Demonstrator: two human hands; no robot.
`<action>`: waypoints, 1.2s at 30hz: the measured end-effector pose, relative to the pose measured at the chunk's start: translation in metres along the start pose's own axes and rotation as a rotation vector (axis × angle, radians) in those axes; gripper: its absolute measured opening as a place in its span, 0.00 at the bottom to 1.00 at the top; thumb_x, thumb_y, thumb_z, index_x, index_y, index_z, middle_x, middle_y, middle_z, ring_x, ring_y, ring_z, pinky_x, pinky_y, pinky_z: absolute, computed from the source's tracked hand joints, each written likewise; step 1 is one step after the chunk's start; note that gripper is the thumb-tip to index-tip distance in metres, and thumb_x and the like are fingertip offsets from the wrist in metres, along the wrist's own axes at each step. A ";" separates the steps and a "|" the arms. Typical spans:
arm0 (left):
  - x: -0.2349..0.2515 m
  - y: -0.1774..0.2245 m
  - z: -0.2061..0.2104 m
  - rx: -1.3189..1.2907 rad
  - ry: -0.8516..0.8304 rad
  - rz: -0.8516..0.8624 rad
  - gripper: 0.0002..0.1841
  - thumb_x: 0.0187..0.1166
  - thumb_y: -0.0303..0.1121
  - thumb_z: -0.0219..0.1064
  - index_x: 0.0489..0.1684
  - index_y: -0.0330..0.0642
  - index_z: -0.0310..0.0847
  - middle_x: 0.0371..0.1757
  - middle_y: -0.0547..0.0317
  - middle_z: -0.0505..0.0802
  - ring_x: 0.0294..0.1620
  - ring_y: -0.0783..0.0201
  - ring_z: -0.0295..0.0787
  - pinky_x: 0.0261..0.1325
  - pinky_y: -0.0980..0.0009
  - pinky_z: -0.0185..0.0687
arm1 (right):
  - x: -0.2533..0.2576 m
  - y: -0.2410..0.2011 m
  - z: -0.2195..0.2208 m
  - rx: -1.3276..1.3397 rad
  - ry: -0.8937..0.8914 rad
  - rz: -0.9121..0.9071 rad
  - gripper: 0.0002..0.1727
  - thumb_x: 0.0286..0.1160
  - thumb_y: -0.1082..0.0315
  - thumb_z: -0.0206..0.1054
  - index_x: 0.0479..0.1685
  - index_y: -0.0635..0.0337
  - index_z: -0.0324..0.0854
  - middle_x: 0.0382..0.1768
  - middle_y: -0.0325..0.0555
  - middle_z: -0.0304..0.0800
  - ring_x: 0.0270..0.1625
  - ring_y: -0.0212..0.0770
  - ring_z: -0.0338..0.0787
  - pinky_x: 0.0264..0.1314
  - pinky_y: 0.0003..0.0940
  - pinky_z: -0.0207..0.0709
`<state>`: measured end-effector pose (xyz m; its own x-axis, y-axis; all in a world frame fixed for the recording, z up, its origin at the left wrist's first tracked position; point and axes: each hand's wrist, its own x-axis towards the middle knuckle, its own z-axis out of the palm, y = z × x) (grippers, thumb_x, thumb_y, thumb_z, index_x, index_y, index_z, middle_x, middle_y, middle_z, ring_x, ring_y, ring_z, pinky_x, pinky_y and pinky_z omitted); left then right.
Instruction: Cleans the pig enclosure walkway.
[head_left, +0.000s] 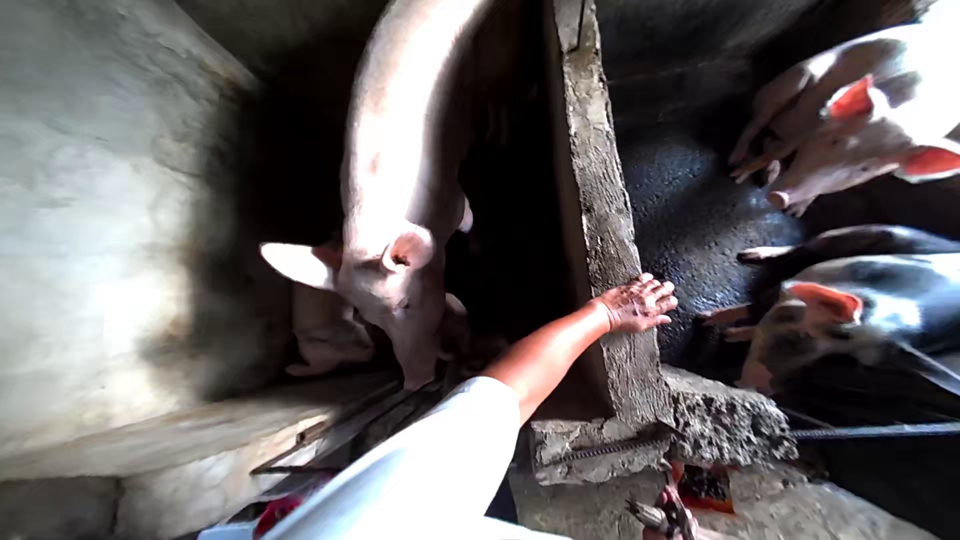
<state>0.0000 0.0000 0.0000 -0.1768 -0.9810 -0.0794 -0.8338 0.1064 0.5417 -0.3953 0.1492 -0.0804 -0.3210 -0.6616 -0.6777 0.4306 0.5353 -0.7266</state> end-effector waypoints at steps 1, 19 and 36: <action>0.001 -0.001 0.004 0.007 0.018 0.005 0.25 0.94 0.42 0.50 0.80 0.35 0.76 0.84 0.37 0.77 0.88 0.41 0.68 0.93 0.48 0.49 | 0.012 0.010 -0.024 0.053 -0.096 -0.061 0.16 0.96 0.65 0.42 0.63 0.61 0.73 0.48 0.43 0.93 0.51 0.37 0.94 0.58 0.32 0.88; 0.009 -0.021 0.004 0.029 0.041 0.122 0.25 0.92 0.42 0.53 0.73 0.27 0.76 0.79 0.30 0.79 0.83 0.35 0.71 0.88 0.43 0.55 | -0.075 0.018 -0.031 0.086 0.152 -0.052 0.18 0.88 0.77 0.53 0.74 0.66 0.63 0.40 0.52 0.94 0.36 0.43 0.97 0.39 0.37 0.93; 0.011 -0.014 -0.012 0.007 -0.028 0.125 0.27 0.92 0.40 0.54 0.76 0.22 0.69 0.80 0.21 0.73 0.85 0.25 0.63 0.88 0.34 0.51 | -0.202 0.031 -0.131 0.218 0.162 0.003 0.19 0.88 0.78 0.50 0.75 0.66 0.60 0.36 0.57 0.92 0.34 0.48 0.96 0.34 0.38 0.91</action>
<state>0.0158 -0.0141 0.0019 -0.2938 -0.9552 -0.0346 -0.8078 0.2288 0.5432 -0.4279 0.3679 0.0190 -0.4427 -0.5578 -0.7020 0.5974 0.4003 -0.6949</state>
